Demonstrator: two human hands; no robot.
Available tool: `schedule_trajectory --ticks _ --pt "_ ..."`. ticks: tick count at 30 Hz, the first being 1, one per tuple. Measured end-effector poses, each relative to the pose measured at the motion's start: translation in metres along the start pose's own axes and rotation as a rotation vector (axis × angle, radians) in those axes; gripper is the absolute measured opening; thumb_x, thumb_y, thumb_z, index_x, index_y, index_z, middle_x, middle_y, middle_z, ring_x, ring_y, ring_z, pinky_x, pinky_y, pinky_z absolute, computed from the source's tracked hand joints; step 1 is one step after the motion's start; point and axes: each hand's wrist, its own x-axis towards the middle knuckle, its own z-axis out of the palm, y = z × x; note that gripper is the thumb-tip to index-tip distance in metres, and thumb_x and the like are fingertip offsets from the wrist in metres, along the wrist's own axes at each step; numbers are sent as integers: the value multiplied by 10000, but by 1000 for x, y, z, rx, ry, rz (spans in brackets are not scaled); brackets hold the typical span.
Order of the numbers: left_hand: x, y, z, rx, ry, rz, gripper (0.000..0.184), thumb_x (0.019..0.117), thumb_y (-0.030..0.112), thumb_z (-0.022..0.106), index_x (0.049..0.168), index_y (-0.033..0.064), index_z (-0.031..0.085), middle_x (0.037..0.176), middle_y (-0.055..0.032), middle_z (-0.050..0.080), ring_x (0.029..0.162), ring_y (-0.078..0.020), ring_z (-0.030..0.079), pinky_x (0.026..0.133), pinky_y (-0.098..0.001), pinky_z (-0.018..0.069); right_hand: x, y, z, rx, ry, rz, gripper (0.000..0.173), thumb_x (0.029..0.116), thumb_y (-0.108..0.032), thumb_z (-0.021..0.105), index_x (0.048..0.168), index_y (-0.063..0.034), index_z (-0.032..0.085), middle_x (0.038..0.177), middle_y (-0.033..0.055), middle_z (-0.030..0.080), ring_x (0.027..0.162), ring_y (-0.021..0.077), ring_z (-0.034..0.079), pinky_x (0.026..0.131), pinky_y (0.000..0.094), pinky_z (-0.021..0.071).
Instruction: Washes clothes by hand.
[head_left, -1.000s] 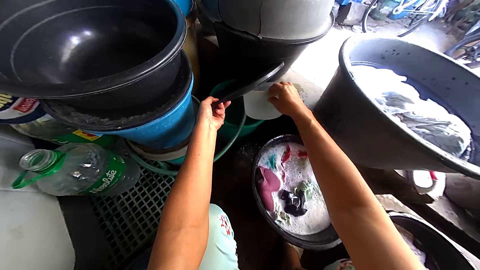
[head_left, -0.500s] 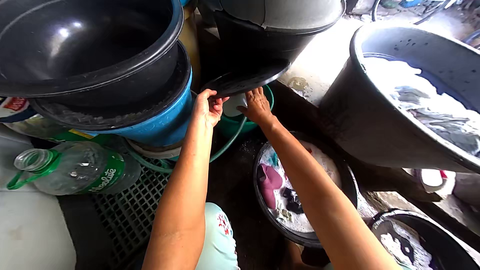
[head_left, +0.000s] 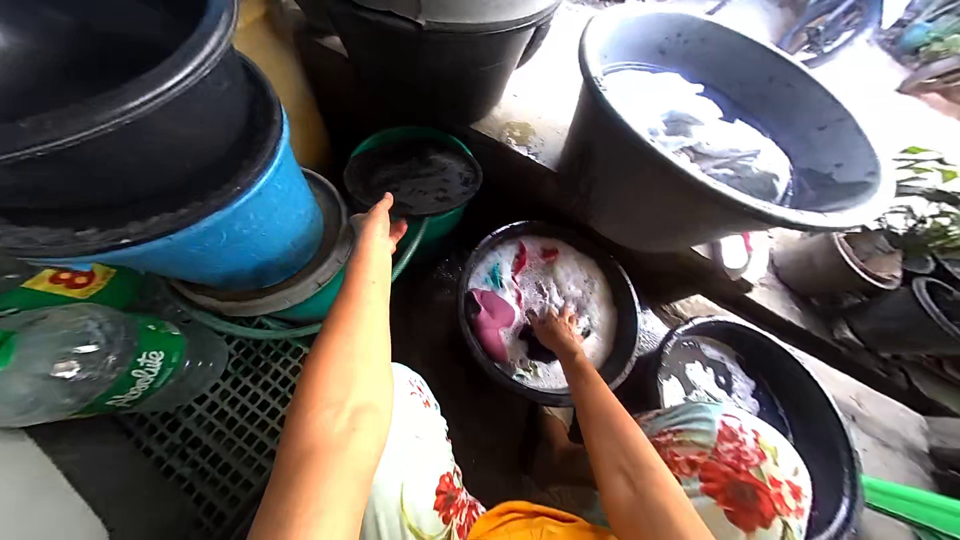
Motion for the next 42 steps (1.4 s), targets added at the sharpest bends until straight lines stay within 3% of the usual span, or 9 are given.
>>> schedule_trajectory --ticks 2,5,11,16,22,27,34,39,42 --pt "-24 6 4 281 130 166 951 930 389 736 1623 71 169 1561 -273 375 1391 -374 461 1078 -521 466 -9 15 14 49 21 -22 628 1008 -490 551 1479 -75 532 1554 337 376 1434 527 366 1138 670 350" --pt "-78 17 18 558 106 533 911 877 349 760 1597 61 283 1526 -334 385 1385 -490 426 1082 -604 429 -26 17 -6 241 27 -51 440 973 -323 670 1290 -18 671 1325 265 637 1288 424 576 1103 601 434" --pt "-167 -28 48 794 -650 631 596 970 301 699 1436 -15 505 1370 -283 580 1276 -404 576 1074 -564 469 -65 12 -121 495 265 -218 447 885 -336 813 1182 -15 720 1142 268 701 1108 445 655 974 671 493" --pt "-191 -101 71 964 -783 493 552 970 285 709 1391 -30 544 1292 -277 639 1207 -402 631 1054 -579 483 -74 11 -183 603 263 -293 404 953 -293 718 1265 -41 670 1191 240 679 1139 393 639 982 635 485" --pt "-189 -176 95 1196 -756 448 516 983 268 668 1407 1 547 1300 -279 631 1222 -431 611 1044 -621 476 -18 43 -131 467 195 -288 413 1045 -293 588 1356 -22 607 1307 296 629 1230 468 603 1036 667 461" --pt "-165 -212 126 1177 -774 551 498 1007 201 609 1460 16 515 1483 -221 523 1377 -350 512 1144 -521 418 41 67 -65 390 126 -40 918 895 -363 771 1632 -155 265 1657 330 147 1410 577 365 1092 680 403" --pt "-109 -253 184 1356 -841 779 843 901 339 752 1624 325 318 1726 -185 -4 1566 -478 -3 1186 -717 160 49 52 29 563 -61 -38 502 1037 -221 570 1435 78 513 1453 280 541 1381 374 505 1174 498 391" --pt "-86 -269 174 1393 -884 310 813 877 211 758 1580 69 375 1643 -275 263 1473 -416 375 1174 -546 373 28 52 15 676 -304 129 362 1068 -125 513 1348 99 565 1358 241 607 1267 281 584 1106 421 445" --pt "-80 -283 157 941 -828 53 552 1039 259 594 1494 -22 456 1468 -258 534 1382 -340 513 1173 -501 396 34 53 17 1153 -166 -154 341 1046 -40 451 1306 160 548 1214 228 675 1091 166 668 969 283 551"
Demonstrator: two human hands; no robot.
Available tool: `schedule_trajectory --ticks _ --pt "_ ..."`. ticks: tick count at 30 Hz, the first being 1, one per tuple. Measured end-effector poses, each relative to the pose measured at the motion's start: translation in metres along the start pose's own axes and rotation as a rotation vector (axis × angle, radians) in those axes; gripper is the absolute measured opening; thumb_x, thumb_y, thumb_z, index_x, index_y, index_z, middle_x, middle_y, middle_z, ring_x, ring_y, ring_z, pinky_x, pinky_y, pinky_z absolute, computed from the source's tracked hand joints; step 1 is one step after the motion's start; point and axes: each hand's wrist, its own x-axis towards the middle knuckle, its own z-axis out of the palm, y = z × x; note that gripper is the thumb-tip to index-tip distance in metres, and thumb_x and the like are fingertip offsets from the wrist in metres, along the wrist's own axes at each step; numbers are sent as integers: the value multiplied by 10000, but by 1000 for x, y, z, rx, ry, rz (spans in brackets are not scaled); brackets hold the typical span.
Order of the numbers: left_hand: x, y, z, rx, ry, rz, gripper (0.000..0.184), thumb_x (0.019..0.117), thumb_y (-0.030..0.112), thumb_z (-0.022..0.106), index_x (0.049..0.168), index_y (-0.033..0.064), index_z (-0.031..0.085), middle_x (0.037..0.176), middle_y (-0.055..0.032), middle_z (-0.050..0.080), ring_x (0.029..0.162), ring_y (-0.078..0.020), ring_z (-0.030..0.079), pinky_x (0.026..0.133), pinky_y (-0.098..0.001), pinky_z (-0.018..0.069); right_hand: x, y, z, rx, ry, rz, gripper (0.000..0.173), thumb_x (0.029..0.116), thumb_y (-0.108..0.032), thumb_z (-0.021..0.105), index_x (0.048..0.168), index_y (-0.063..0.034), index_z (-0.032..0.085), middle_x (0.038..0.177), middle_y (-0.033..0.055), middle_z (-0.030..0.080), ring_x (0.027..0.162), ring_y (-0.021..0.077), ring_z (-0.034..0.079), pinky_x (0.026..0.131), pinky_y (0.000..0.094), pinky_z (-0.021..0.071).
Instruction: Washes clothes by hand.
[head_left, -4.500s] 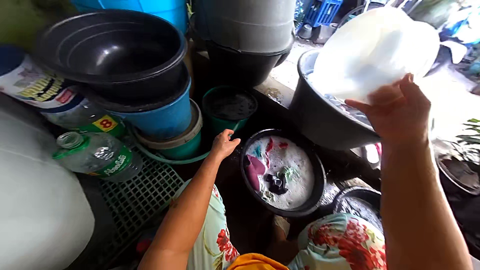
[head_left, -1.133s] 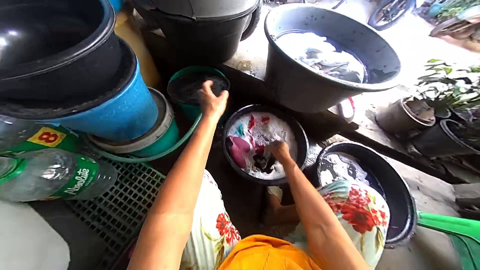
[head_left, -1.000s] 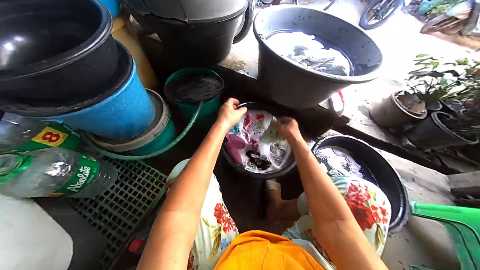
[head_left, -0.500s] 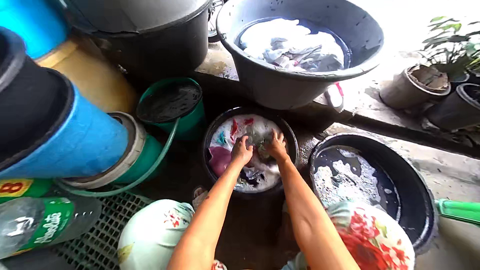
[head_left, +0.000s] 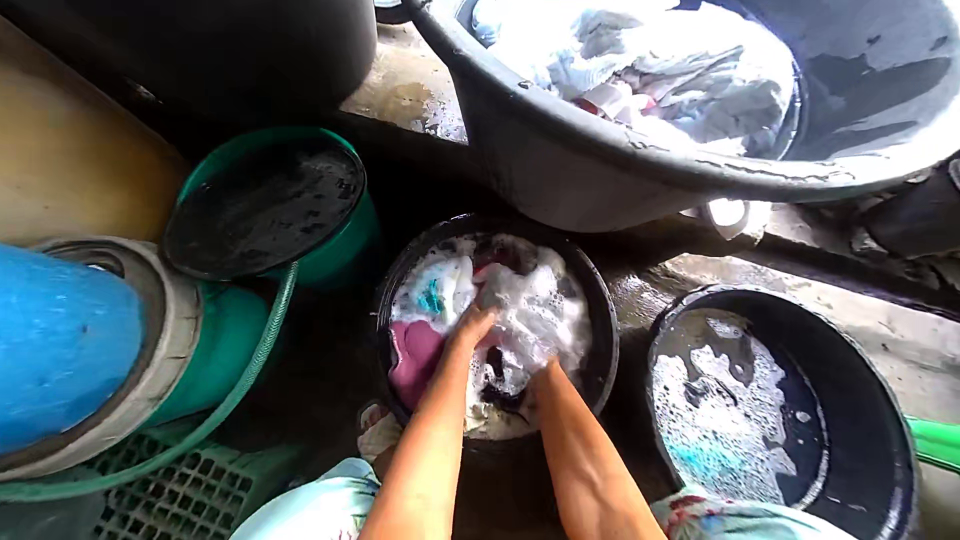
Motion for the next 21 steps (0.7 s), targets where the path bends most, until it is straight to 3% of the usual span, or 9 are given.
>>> schedule_trajectory --ticks 2,4,7,8,11,13,17,19,21 --pt "-12 -1 -3 -192 39 -70 541 1098 378 464 1445 -32 523 1456 -237 556 1377 -308 519 1172 -481 395 -2 -16 1 243 101 43 377 1098 -105 386 1404 86 497 1295 195 642 1141 181 645 987 331 551" --pt "-25 8 -9 -309 92 -88 456 1131 265 376 1436 -47 507 1412 -217 575 1293 -256 556 1105 -417 443 7 -39 6 -36 155 43 384 1057 -150 518 1389 41 548 1314 176 640 1190 201 630 1022 366 536" --pt "-59 4 -6 -640 244 24 373 1130 216 277 1239 16 573 1037 -85 653 902 -96 619 792 -276 542 18 -64 27 -357 206 -212 376 878 -175 747 1177 41 678 1066 186 720 1013 240 694 943 431 571" --pt "-75 3 -7 -655 310 14 377 1135 202 269 1264 -2 559 1075 -101 650 947 -102 618 835 -279 537 18 -71 35 -368 240 -226 381 859 -162 772 1173 35 683 1050 194 722 1006 269 694 944 468 562" --pt "-90 41 -29 -144 231 -141 396 1115 84 359 1436 -129 451 1440 -269 534 1346 -269 524 1146 -399 395 30 -92 33 -460 299 -107 369 929 -224 714 1194 30 679 1121 260 699 1093 401 664 968 610 508" --pt "-62 46 -32 -90 232 -49 244 998 21 586 1212 -97 584 1102 -196 627 1002 -217 608 895 -378 507 44 -97 16 -610 290 -9 438 1017 -347 584 1277 -3 660 1242 276 668 1193 453 618 998 675 459" --pt "-58 68 -58 473 124 5 684 893 177 758 1488 73 437 1201 -279 666 1127 -444 650 947 -646 507 60 -78 -4 -870 96 174 741 999 -348 614 1631 -183 265 1528 341 400 1298 534 514 1005 696 450" --pt "-62 78 -49 781 119 -89 1123 778 260 823 1658 209 127 1341 -296 598 1205 -490 593 960 -703 451 58 -50 -2 -788 61 214 700 959 -381 691 1516 -40 442 1417 300 549 1288 432 568 1074 587 457" --pt "-53 62 -33 838 96 -87 1272 697 188 884 1669 298 71 1652 -331 139 1407 -609 309 1015 -791 331 50 -23 4 -699 -103 350 509 1049 -346 546 1310 86 610 1344 249 628 1294 337 579 1116 501 430"
